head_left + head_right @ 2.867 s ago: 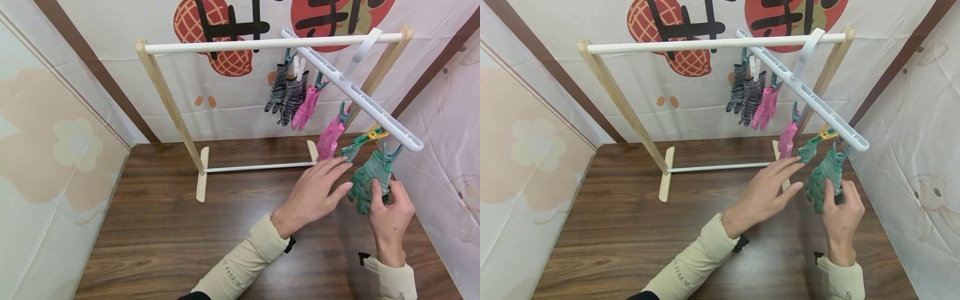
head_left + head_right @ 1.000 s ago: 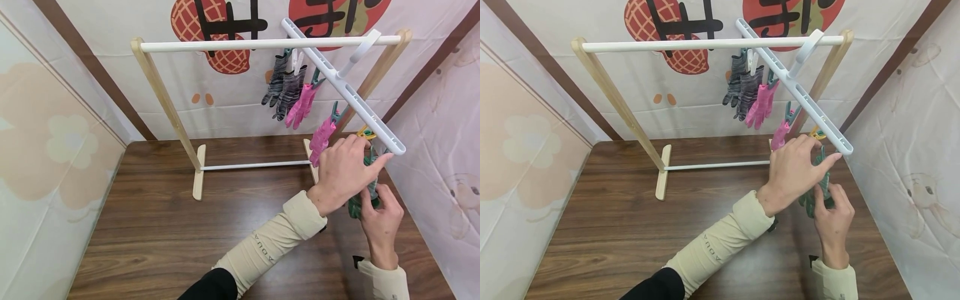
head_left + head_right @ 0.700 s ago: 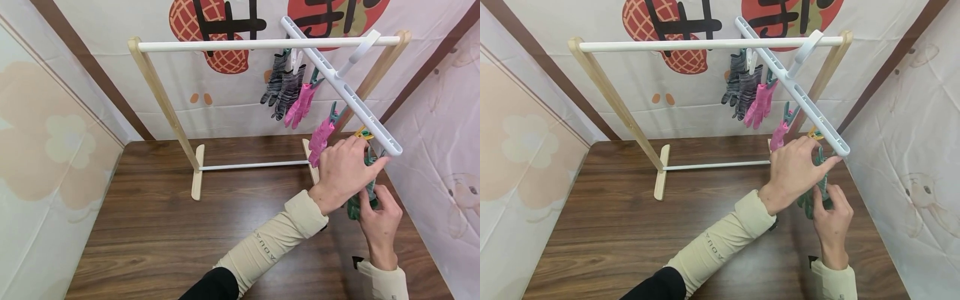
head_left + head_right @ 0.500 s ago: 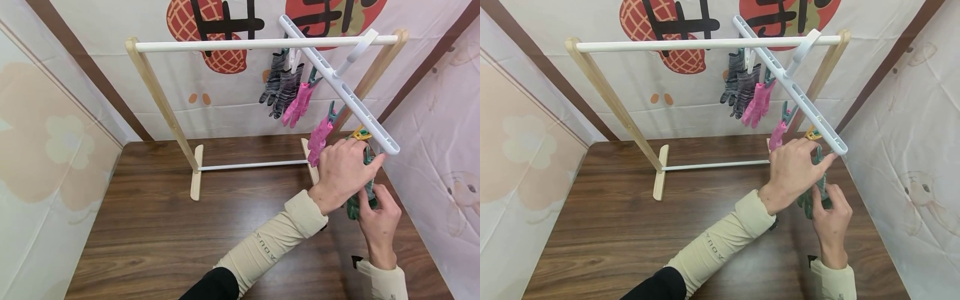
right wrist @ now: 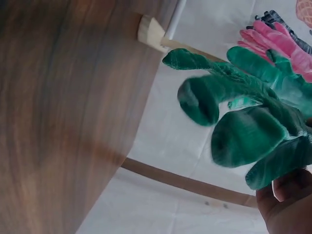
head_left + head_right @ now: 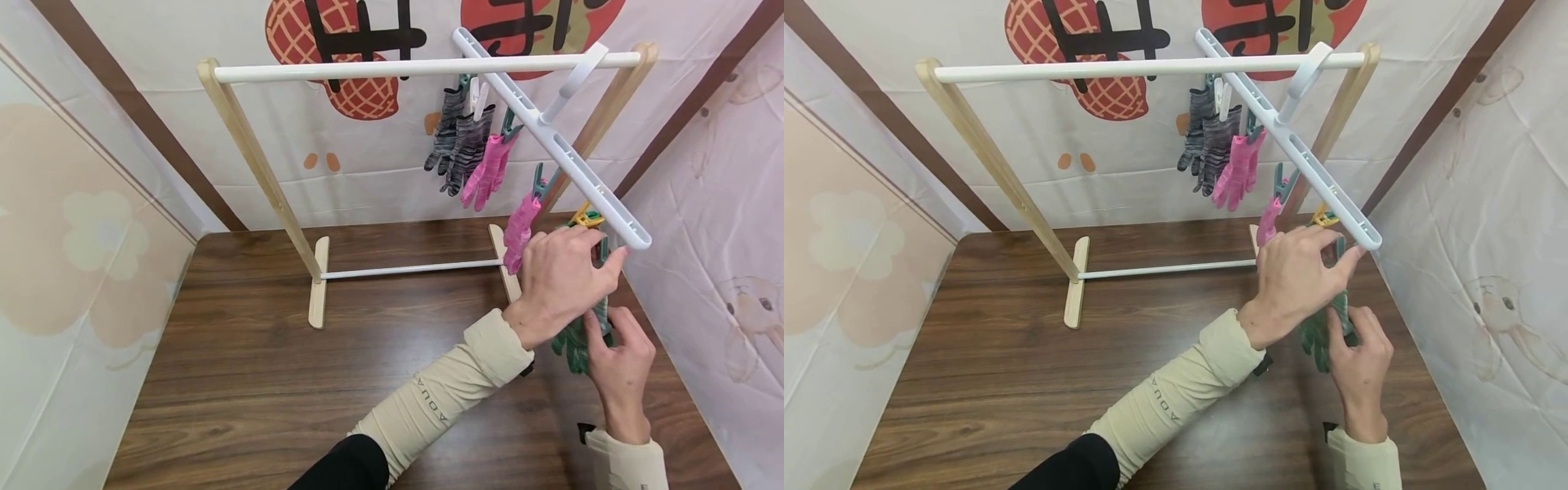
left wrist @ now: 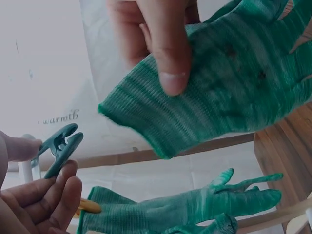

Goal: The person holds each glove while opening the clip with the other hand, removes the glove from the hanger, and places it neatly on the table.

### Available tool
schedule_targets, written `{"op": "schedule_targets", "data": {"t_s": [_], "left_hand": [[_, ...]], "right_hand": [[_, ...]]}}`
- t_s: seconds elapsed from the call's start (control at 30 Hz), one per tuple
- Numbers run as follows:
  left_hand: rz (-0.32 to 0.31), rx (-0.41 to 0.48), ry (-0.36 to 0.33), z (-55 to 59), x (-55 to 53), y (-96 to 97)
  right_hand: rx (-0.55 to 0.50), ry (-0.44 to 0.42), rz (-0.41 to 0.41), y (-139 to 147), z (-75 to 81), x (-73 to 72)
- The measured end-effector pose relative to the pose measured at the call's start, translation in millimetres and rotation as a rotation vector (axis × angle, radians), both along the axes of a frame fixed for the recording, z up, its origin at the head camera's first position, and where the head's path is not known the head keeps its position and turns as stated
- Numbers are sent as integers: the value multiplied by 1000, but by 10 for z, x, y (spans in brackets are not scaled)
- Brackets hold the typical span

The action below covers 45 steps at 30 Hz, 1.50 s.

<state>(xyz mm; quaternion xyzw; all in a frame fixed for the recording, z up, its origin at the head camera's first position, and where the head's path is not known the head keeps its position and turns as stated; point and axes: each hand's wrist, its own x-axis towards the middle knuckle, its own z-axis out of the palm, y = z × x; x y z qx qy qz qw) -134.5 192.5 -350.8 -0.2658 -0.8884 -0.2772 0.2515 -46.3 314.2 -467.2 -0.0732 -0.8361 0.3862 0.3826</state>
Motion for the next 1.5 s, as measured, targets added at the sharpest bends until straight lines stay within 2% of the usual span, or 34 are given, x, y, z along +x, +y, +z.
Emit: {"op": "schedule_targets", "data": {"t_s": [0.27,0.4,0.53,0.7,0.87,1.0,1.23,1.5], "left_hand": [[-6,30,-46,10,-22,-25],[-22,37,-58,15,-21,-31],[-34,38,-104,24,-13,-46],[-71,65,-162,41,-4,-74],[-138,127,-158,32,-12,-165],[-160,166,-144,-18,-39,-278],[-82,215,-126,-177,-125,-513],[-7,216,-161,-283,-212,-753]], "right_hand": [[-51,-83,-47,110,-75,-14],[-76,-189,-92,188,-135,-14],[-103,-325,-120,248,-193,-30],[-118,-455,-112,303,-267,-73],[-114,-526,-82,343,-305,-101],[-111,-538,-80,371,-299,-115],[-101,-525,-91,431,-262,-125],[-153,-444,-59,530,-315,-161]]}}
